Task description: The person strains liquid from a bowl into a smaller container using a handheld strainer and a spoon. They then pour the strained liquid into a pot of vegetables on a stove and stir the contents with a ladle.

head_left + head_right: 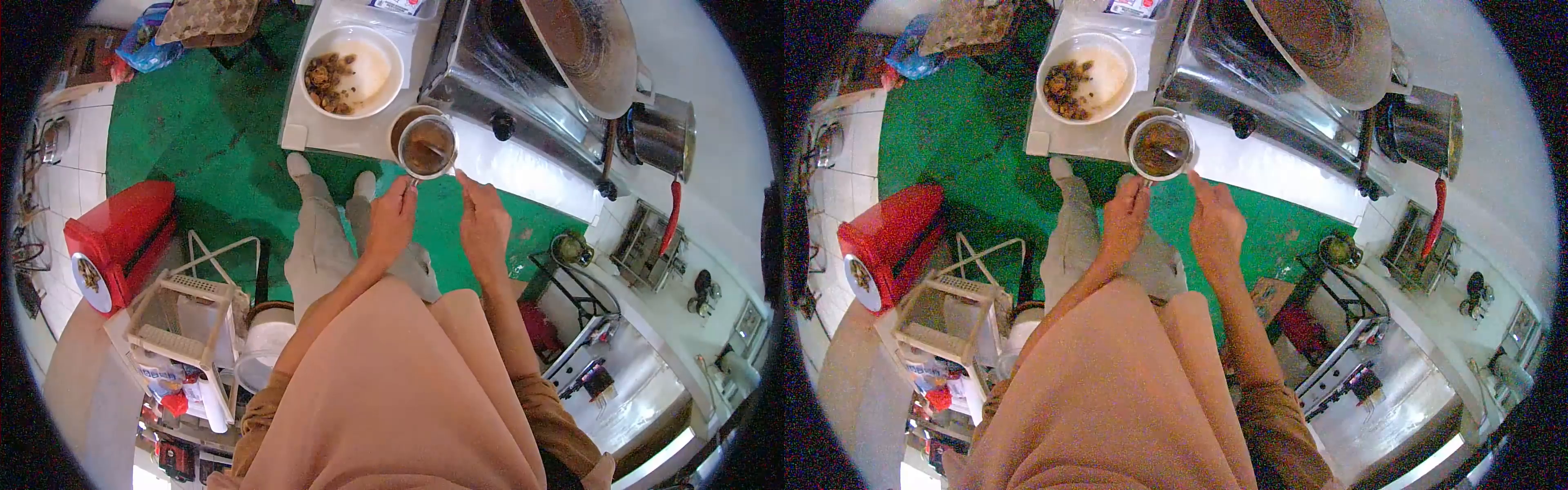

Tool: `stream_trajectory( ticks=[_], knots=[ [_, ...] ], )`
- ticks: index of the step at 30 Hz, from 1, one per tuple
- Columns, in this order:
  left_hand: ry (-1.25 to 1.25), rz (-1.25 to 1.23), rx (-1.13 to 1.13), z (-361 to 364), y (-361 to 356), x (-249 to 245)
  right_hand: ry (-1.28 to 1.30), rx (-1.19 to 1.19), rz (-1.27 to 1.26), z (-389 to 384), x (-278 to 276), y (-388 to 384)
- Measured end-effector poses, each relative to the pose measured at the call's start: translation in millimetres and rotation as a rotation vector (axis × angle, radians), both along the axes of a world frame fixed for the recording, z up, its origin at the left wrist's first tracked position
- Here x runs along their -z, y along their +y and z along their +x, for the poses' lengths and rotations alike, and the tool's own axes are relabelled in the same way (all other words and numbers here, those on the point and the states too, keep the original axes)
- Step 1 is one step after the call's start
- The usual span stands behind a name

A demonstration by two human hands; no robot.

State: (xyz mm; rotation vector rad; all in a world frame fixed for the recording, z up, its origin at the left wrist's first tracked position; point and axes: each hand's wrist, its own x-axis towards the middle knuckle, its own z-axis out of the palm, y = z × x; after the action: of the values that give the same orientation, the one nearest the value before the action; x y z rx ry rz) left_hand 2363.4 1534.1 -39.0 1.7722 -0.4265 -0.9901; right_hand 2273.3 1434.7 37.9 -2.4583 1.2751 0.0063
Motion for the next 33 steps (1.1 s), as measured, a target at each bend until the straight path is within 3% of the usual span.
stream_trajectory(
  ticks=[7, 10, 16, 22, 25, 31, 33],
  knots=[
    [0.104, 0.042, -0.014, 9.4, -0.7, -8.7, -0.049, -0.068, 0.06, -8.6, 5.9, 4.1],
    [0.053, 0.01, -0.023, 4.8, -0.8, -4.4, 0.099, -0.053, 0.05, -7.5, 0.4, -0.5],
    [-0.002, 0.002, -0.001, 3.2, -0.5, -6.7, -0.1, -0.026, 0.039, -6.5, 14.0, -1.2],
    [0.042, 0.021, -0.01, 5.3, -1.4, -5.6, 0.094, -0.099, 0.062, -7.0, 1.6, -5.0],
    [0.006, -0.032, -0.024, 0.6, -2.4, -3.8, 0.017, -0.014, 0.06, -1.6, 4.6, -6.8],
    [0.044, 0.018, -0.01, 10.2, -2.7, -6.3, -0.091, -0.1, 0.051, -10.8, 12.1, 2.0],
    [0.078, 0.051, 0.011, 9.0, -3.0, -4.6, 0.083, -0.063, 0.048, -9.2, 3.2, -0.9]
  ],
)
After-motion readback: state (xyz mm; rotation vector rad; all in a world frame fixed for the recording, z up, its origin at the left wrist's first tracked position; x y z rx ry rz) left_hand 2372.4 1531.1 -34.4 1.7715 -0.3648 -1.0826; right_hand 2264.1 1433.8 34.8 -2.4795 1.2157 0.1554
